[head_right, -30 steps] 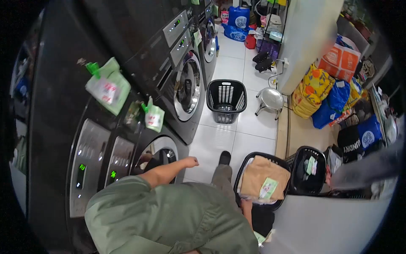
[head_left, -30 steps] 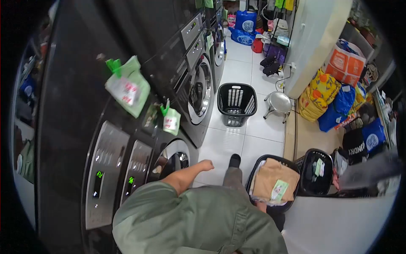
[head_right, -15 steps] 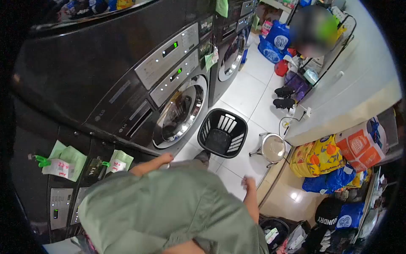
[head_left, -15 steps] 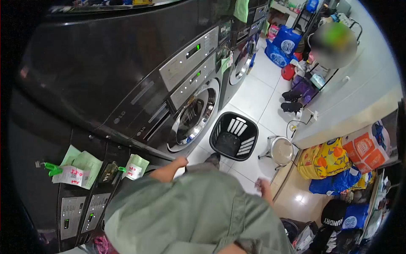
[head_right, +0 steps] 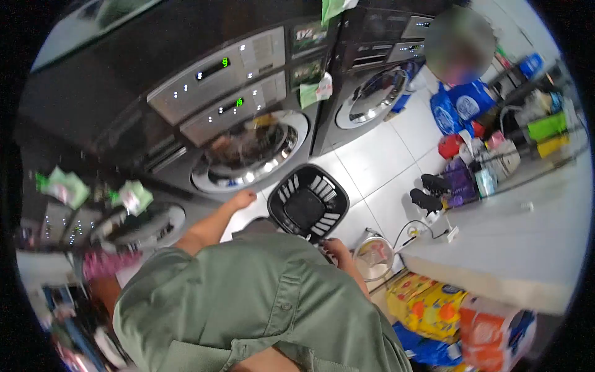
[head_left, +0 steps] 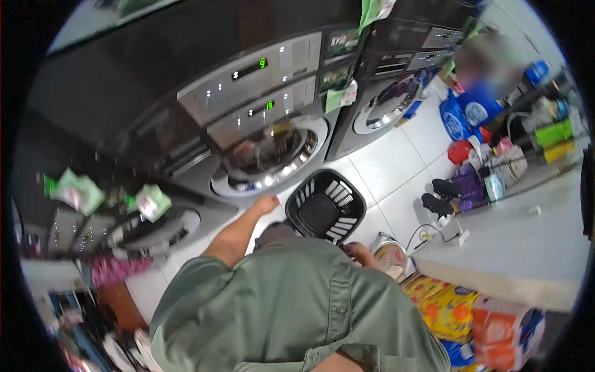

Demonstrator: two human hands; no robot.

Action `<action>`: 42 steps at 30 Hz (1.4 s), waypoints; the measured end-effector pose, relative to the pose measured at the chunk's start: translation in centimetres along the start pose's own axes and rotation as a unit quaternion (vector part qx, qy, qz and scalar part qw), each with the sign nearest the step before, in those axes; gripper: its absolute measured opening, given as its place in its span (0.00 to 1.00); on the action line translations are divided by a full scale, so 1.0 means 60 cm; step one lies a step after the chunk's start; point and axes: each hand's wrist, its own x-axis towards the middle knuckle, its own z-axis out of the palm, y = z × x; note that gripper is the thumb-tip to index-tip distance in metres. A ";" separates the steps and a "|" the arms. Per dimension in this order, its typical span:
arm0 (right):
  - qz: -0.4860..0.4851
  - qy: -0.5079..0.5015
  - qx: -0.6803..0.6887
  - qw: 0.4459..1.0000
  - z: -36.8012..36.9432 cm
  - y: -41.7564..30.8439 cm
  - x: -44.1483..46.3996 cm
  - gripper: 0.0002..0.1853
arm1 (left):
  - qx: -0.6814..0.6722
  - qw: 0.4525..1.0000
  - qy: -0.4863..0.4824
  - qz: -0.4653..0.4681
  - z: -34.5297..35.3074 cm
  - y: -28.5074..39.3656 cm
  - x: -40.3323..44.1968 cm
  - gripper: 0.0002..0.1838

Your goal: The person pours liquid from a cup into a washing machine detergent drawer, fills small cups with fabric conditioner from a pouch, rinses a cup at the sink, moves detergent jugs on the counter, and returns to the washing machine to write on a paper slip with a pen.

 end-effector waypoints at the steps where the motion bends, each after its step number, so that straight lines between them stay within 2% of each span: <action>1: 0.017 -0.035 -0.060 0.997 -0.040 0.050 0.055 0.13 | -0.029 0.999 0.021 -0.039 0.007 0.021 -0.028 0.17; 2: -0.023 0.006 -0.038 0.999 -0.081 0.059 0.028 0.16 | -0.054 0.995 0.046 -0.074 0.009 0.051 -0.062 0.17; 3: -0.059 0.032 -0.119 0.991 -0.130 0.112 0.092 0.16 | -0.050 0.988 0.074 -0.125 0.050 0.040 -0.082 0.17; 4: -0.109 0.029 -0.057 0.992 -0.187 0.182 0.146 0.15 | -0.039 0.979 0.096 -0.173 0.091 0.030 -0.105 0.17; 5: -0.113 0.111 -0.096 0.983 -0.234 0.200 0.140 0.15 | -0.021 0.979 0.010 -0.205 0.112 0.048 -0.136 0.18; 6: -0.096 0.050 0.130 0.986 -0.275 0.186 0.069 0.14 | -0.035 0.964 -0.040 -0.262 0.134 0.076 -0.169 0.18; 7: -0.071 0.140 0.152 0.976 -0.295 0.161 0.003 0.13 | -0.044 0.943 -0.090 -0.317 0.155 0.107 -0.203 0.18; 8: -0.073 0.161 0.133 0.975 -0.317 0.182 0.011 0.13 | -0.080 0.910 -0.096 -0.396 0.167 0.135 -0.219 0.18; 9: -0.073 0.184 0.114 0.974 -0.346 0.241 0.038 0.13 | -0.078 0.908 -0.093 -0.402 0.173 0.143 -0.220 0.18; 11: -0.014 0.139 -0.007 0.990 -0.382 0.350 0.112 0.13 | -0.006 0.981 0.030 -0.194 0.178 0.151 -0.199 0.20; 12: 0.041 0.107 0.017 0.993 -0.376 0.329 0.073 0.12 | -0.133 0.951 0.160 -0.228 0.167 0.179 -0.174 0.22; 13: 0.038 0.106 0.018 0.994 -0.363 0.338 0.076 0.12 | -0.117 0.957 0.197 -0.177 0.126 0.218 -0.138 0.23; 14: 0.045 0.094 0.011 0.995 -0.349 0.368 0.091 0.13 | -0.172 0.950 0.206 -0.159 0.076 0.266 -0.100 0.23; 15: 0.052 0.082 0.004 0.995 -0.330 0.372 0.108 0.16 | -0.106 0.959 0.245 -0.097 0.054 0.259 -0.035 0.22; 16: 0.104 0.075 0.015 0.992 -0.312 0.334 0.081 0.15 | -0.136 0.953 0.263 -0.066 0.001 0.311 -0.003 0.20; 17: 0.076 0.038 0.062 0.994 -0.296 0.293 0.038 0.16 | -0.103 0.929 0.343 0.097 -0.035 0.322 0.042 0.19; 18: 0.072 0.035 0.060 0.995 -0.274 0.274 0.032 0.16 | -0.147 0.920 0.343 0.117 -0.063 0.308 0.113 0.17; 20: 0.027 0.063 0.091 0.993 -0.234 0.267 0.028 0.17 | -0.129 0.898 0.404 0.112 -0.134 0.389 0.138 0.16; 21: 0.030 0.059 0.087 0.994 -0.219 0.286 0.037 0.17 | -0.139 0.896 0.403 0.128 -0.149 0.386 0.179 0.15; 23: -0.020 -0.009 0.085 0.996 -0.194 0.317 0.059 0.16 | -0.152 0.893 0.399 0.144 -0.161 0.393 0.231 0.15; 25: -0.026 -0.021 0.050 0.998 -0.197 0.313 0.038 0.15 | -0.266 0.882 0.368 0.124 -0.176 0.425 0.247 0.15; 26: -0.030 -0.031 0.017 0.999 -0.199 0.318 0.025 0.14 | -0.268 0.884 0.363 0.125 -0.181 0.436 0.246 0.15; 27: -0.083 -0.012 0.001 0.996 -0.201 0.349 0.035 0.13 | -0.294 0.877 0.346 0.154 -0.185 0.448 0.246 0.15; 28: -0.079 -0.006 0.006 0.997 -0.214 0.379 0.043 0.13 | -0.321 0.869 0.329 0.184 -0.188 0.462 0.244 0.15; 29: -0.011 0.027 0.035 0.999 -0.227 0.387 0.033 0.14 | -0.393 0.865 0.286 0.125 -0.190 0.471 0.245 0.16; 30: 0.056 0.058 0.065 0.995 -0.238 0.394 0.023 0.14 | -0.404 0.877 0.253 0.056 -0.196 0.479 0.244 0.18; 31: 0.057 0.067 0.054 0.995 -0.251 0.401 0.016 0.14 | -0.442 0.861 0.243 0.069 -0.192 0.483 0.239 0.18; 32: 0.037 0.080 0.116 0.989 -0.257 0.413 0.011 0.14 | -0.479 0.842 0.234 0.080 -0.191 0.493 0.224 0.18; 34: 0.080 0.110 0.113 0.984 -0.275 0.434 0.004 0.13 | -0.505 0.830 0.228 0.068 -0.184 0.497 0.211 0.18; 37: 0.081 0.143 0.105 0.981 -0.279 0.414 -0.037 0.14 | -0.565 0.794 0.201 0.095 -0.174 0.493 0.192 0.24; 42: 0.074 0.095 0.103 0.987 -0.259 0.423 -0.013 0.14 | -0.533 0.812 0.211 0.109 -0.176 0.480 0.184 0.23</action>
